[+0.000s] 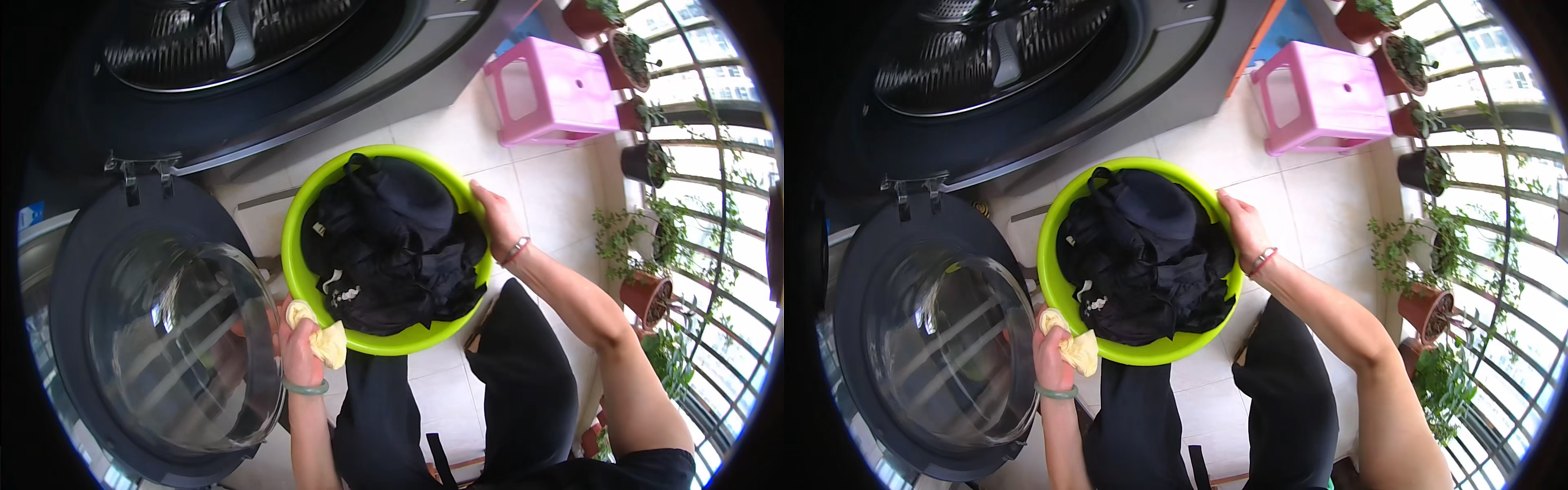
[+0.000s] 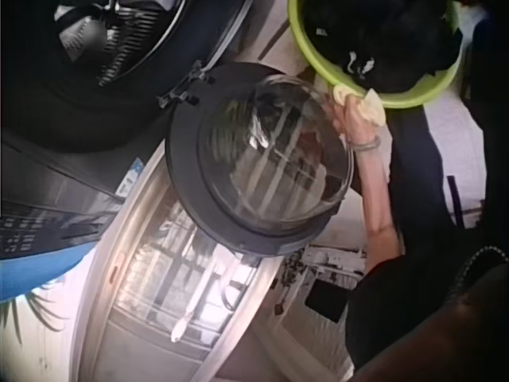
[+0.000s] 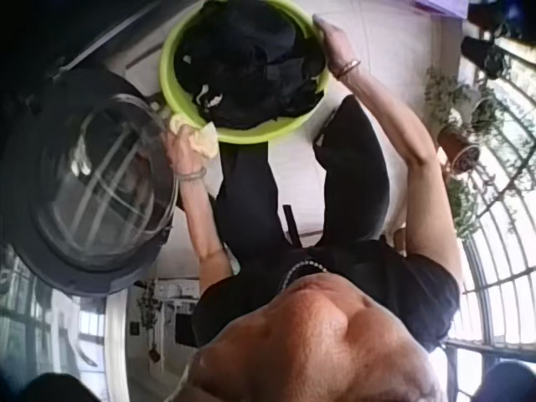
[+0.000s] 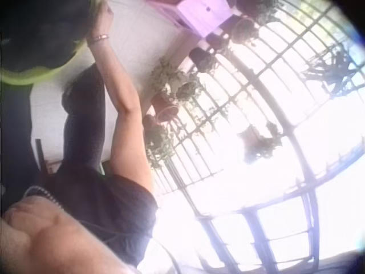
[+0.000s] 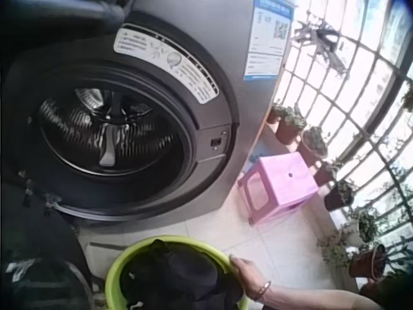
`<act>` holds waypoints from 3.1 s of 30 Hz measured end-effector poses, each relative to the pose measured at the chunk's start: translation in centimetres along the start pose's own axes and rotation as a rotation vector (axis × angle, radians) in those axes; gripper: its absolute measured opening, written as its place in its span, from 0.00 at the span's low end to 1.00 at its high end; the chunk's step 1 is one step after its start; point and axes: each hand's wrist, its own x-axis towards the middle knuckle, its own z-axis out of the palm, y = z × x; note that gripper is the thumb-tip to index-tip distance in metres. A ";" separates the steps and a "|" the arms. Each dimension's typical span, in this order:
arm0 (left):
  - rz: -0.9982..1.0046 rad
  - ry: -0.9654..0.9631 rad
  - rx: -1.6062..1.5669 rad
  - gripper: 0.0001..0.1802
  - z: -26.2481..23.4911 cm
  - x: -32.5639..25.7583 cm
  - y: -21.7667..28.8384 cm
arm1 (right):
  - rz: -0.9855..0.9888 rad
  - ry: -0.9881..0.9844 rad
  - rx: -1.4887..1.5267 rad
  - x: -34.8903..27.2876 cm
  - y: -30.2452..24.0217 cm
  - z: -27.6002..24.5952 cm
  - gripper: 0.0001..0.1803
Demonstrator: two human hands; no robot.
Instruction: The person loads wet clothes from a green basin into a front-loading washing machine, closes the door, and starts the cycle. They then hang a pair of yellow socks and a pink shirt on a drying rack on the balcony.
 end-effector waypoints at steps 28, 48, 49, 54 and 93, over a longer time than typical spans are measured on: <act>0.651 -0.630 0.170 0.32 16.4 -3.0 4.6 | -1.027 -0.602 -0.496 -7.1 -5.5 -3.0 0.32; 0.670 -0.561 0.244 0.18 18.9 2.5 7.5 | -0.725 0.856 -1.280 11.3 -14.3 -18.4 0.38; 0.718 -0.474 0.290 0.17 17.5 3.0 7.6 | -0.891 1.075 -1.454 11.0 -13.6 -18.4 0.32; 0.961 -0.193 0.937 0.22 11.9 4.6 4.9 | -1.260 -0.145 -0.864 1.3 -10.7 -7.7 0.12; 0.826 -0.179 -0.331 0.20 11.0 9.3 8.8 | -1.054 -0.308 -1.640 -5.6 -10.5 14.4 0.44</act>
